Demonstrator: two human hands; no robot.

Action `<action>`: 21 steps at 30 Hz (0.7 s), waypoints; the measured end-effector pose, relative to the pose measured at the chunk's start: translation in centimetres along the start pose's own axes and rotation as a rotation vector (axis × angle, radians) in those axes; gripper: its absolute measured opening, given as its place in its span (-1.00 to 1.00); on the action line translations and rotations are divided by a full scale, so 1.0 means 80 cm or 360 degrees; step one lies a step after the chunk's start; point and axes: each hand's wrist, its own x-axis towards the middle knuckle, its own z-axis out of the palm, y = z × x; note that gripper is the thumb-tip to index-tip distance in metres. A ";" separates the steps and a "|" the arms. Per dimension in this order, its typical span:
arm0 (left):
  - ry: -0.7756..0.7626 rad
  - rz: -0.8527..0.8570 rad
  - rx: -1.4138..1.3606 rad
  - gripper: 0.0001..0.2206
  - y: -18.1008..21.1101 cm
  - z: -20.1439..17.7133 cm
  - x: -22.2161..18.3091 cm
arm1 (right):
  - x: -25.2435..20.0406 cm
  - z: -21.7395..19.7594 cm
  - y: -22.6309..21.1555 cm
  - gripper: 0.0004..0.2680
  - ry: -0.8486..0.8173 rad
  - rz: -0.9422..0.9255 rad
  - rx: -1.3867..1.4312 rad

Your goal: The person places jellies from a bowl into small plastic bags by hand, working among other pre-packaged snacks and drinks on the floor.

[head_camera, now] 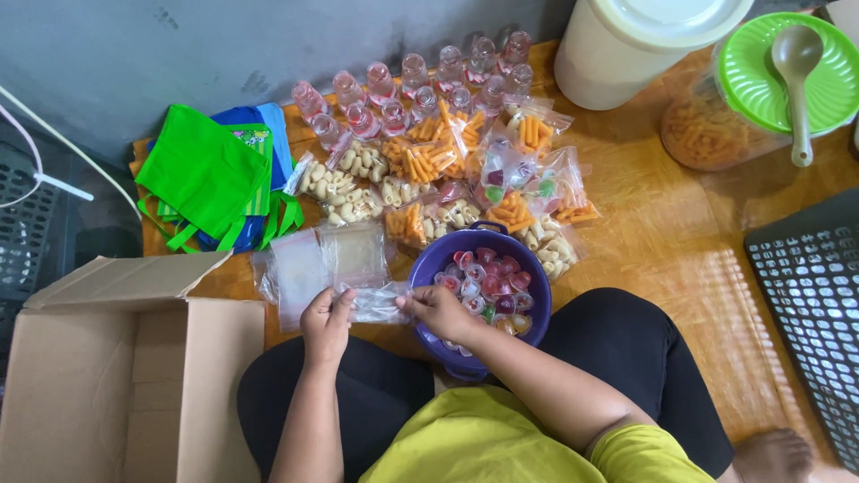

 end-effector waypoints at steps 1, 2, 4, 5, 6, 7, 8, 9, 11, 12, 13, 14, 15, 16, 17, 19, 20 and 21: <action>0.0007 -0.0003 0.0001 -0.60 -0.001 -0.001 0.001 | 0.000 -0.003 -0.010 -0.84 -0.0007 0.0000 0.0000; 0.0042 0.0091 0.0055 -0.57 -0.001 -0.002 0.002 | 0.000 -0.005 -0.021 -0.87 0.0160 -0.0087 -0.0296; 0.0071 0.0181 0.0114 -0.53 0.008 -0.002 -0.002 | 0.000 -0.013 -0.035 -0.82 0.0330 -0.0170 -0.0587; 0.0044 0.0145 0.0150 -0.67 0.018 -0.001 -0.008 | 0.000 -0.019 -0.039 -0.84 0.0347 -0.0155 -0.0611; 0.0017 0.0109 0.0185 -0.76 0.028 0.001 -0.014 | 0.000 -0.024 -0.043 -0.84 0.0364 -0.0139 -0.0635; 0.0016 0.0102 0.0184 -0.76 0.044 0.004 -0.016 | 0.002 -0.029 -0.038 -0.84 0.0361 -0.0133 -0.0637; 0.0114 0.0412 0.0342 -0.65 0.060 0.007 -0.019 | 0.004 -0.034 -0.033 -0.85 0.0427 -0.0169 -0.0778; 0.0214 0.0726 0.0501 -0.42 0.077 0.009 -0.020 | 0.006 -0.039 -0.029 -0.86 0.0494 -0.0209 -0.0917; 0.0198 0.1032 0.0673 -0.27 0.092 0.021 -0.025 | 0.000 -0.036 -0.034 -0.85 0.0444 -0.0271 -0.0942; 0.0182 0.1341 0.0843 -0.12 0.100 0.026 -0.028 | -0.003 -0.035 -0.036 -0.84 0.0397 -0.0336 -0.0967; 0.0181 0.1341 0.0843 -0.12 0.089 0.037 -0.032 | -0.007 -0.033 -0.039 -0.84 0.0397 -0.0335 -0.0966; -0.0017 0.1269 0.1042 0.03 0.079 0.048 -0.036 | -0.011 -0.031 -0.042 -0.88 0.0232 -0.0332 -0.0883; -0.0218 0.1190 0.1238 0.18 0.068 0.058 -0.040 | -0.015 -0.028 -0.044 -0.92 0.0068 -0.0327 -0.0798; -0.0220 0.1189 0.1239 0.18 0.066 0.060 -0.036 | -0.016 -0.028 -0.048 -0.92 0.0068 -0.0325 -0.0795; -0.0297 0.1061 0.1283 0.01 0.063 0.063 -0.035 | -0.019 -0.028 -0.051 -0.93 -0.0058 -0.0338 -0.0673; -0.0376 0.0929 0.1325 -0.16 0.054 0.065 -0.032 | -0.026 -0.029 -0.063 -0.93 -0.0183 -0.0345 -0.0548; -0.0341 0.0854 0.1154 -0.24 0.049 0.065 -0.030 | -0.029 -0.029 -0.072 -0.93 -0.0197 -0.0358 -0.0408; -0.0304 0.0781 0.0984 -0.33 0.046 0.064 -0.027 | -0.032 -0.030 -0.082 -0.90 -0.0210 -0.0373 -0.0269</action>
